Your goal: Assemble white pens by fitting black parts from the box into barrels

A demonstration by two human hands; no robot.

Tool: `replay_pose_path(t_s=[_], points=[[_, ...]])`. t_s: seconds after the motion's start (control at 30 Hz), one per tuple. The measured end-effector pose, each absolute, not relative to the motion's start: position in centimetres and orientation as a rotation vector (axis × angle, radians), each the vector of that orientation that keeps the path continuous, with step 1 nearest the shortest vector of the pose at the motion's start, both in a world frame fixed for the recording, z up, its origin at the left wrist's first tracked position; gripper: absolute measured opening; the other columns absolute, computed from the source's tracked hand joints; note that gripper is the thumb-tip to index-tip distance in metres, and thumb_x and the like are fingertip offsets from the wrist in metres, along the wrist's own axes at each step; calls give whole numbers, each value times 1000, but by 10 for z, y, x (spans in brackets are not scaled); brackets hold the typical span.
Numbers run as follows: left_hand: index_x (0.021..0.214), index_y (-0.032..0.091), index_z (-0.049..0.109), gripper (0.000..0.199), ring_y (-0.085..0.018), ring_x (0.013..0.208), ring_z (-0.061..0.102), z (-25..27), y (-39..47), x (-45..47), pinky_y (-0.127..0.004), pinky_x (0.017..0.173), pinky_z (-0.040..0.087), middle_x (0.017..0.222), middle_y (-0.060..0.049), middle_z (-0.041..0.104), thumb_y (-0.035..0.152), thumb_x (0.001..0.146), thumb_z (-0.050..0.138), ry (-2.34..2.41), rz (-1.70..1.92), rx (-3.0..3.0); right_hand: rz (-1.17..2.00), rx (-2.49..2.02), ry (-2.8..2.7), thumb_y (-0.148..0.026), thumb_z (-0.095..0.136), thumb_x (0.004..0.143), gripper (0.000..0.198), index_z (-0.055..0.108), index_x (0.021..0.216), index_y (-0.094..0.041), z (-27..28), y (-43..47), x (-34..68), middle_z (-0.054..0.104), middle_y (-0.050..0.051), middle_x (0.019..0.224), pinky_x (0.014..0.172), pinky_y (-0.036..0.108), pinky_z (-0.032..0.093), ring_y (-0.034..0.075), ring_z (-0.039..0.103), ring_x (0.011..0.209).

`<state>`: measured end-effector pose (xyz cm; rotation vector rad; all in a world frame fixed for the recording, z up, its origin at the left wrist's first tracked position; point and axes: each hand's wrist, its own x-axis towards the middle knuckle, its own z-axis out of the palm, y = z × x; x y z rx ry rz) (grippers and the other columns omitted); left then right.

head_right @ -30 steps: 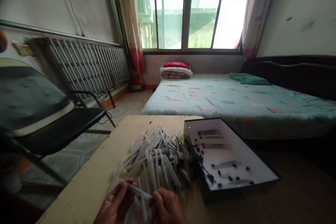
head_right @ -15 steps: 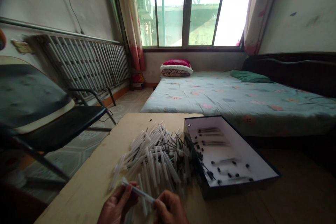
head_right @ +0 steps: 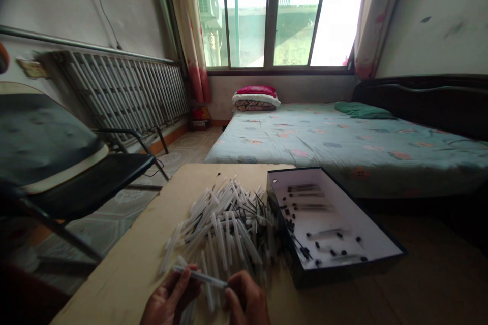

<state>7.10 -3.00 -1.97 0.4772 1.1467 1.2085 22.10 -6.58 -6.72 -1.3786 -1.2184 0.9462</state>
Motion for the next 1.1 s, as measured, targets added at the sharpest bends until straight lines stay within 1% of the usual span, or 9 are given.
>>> replay_pose_path(t_s=[0.07, 0.17, 0.23, 0.4, 0.53, 0.7, 0.87, 1.0, 1.1], points=[[72, 13, 70, 33, -19, 63, 67, -19, -30, 71, -25, 60, 55, 66, -5, 73, 29, 45, 83, 1144, 1206, 478, 983, -1368, -1173, -66, 42, 76, 49, 50, 71, -18, -67, -66, 220, 49, -3, 51, 33, 17, 27, 7, 38, 35], [71, 13, 70, 32, -18, 61, 67, -19, -30, 71, -24, 59, 55, 64, -3, 72, 28, 46, 83, 1141, 1226, 494, 944, -1407, -1276, -59, 29, 86, 53, 51, 59, -18, -67, -65, 222, 46, -2, 40, 38, 18, 30, 8, 39, 34], [72, 13, 70, 31, -18, 61, 67, -20, -30, 70, -24, 60, 55, 64, -4, 72, 28, 48, 82, 1139, 1232, 506, 897, -1424, -1325, -56, 28, 87, 55, 51, 56, -18, -67, -65, 223, 47, -2, 38, 41, 19, 32, 8, 42, 35], [72, 12, 71, 34, -20, 62, 68, -18, -29, 71, -25, 60, 55, 66, -6, 73, 29, 45, 83, 1150, 1210, 496, 894, -1409, -1253, -65, 40, 78, 52, 56, 75, -15, -69, -65, 221, 56, 1, 47, 40, 19, 34, 11, 50, 41], [69, 13, 71, 32, -20, 61, 68, -15, -30, 73, -25, 58, 55, 64, -4, 72, 28, 44, 83, 1144, 1239, 515, 943, -1427, -1286, -58, 27, 86, 56, 52, 57, -17, -72, -65, 219, 49, -1, 35, 38, 18, 31, 8, 42, 32], [69, 12, 71, 33, -22, 62, 68, -13, -31, 73, -26, 58, 55, 63, -6, 72, 29, 43, 84, 1154, 1231, 515, 998, -1340, -1185, -68, 40, 76, 53, 52, 72, -17, -75, -64, 217, 55, -1, 46, 33, 16, 26, 7, 41, 34], [68, 13, 71, 33, -20, 59, 67, -16, -29, 72, -26, 57, 56, 61, -4, 72, 28, 41, 84, 1148, 1240, 520, 1082, -1353, -1181, -65, 27, 83, 57, 47, 59, -18, -75, -63, 215, 45, -3, 34, 32, 16, 19, 5, 31, 29], [70, 13, 71, 32, -20, 62, 68, -14, -30, 73, -26, 59, 56, 65, -5, 72, 28, 44, 83, 1143, 1233, 529, 1042, -1298, -1131, -69, 40, 74, 53, 49, 70, -17, -76, -63, 214, 50, -3, 42, 33, 16, 22, 6, 35, 32], [68, 13, 71, 33, -20, 60, 67, -11, -32, 74, -25, 57, 56, 63, -4, 72, 28, 42, 84, 1145, 1245, 523, 1127, -1297, -1070, -69, 34, 77, 57, 52, 69, -16, -77, -63, 213, 51, -1, 41, 32, 16, 19, 5, 33, 31]])
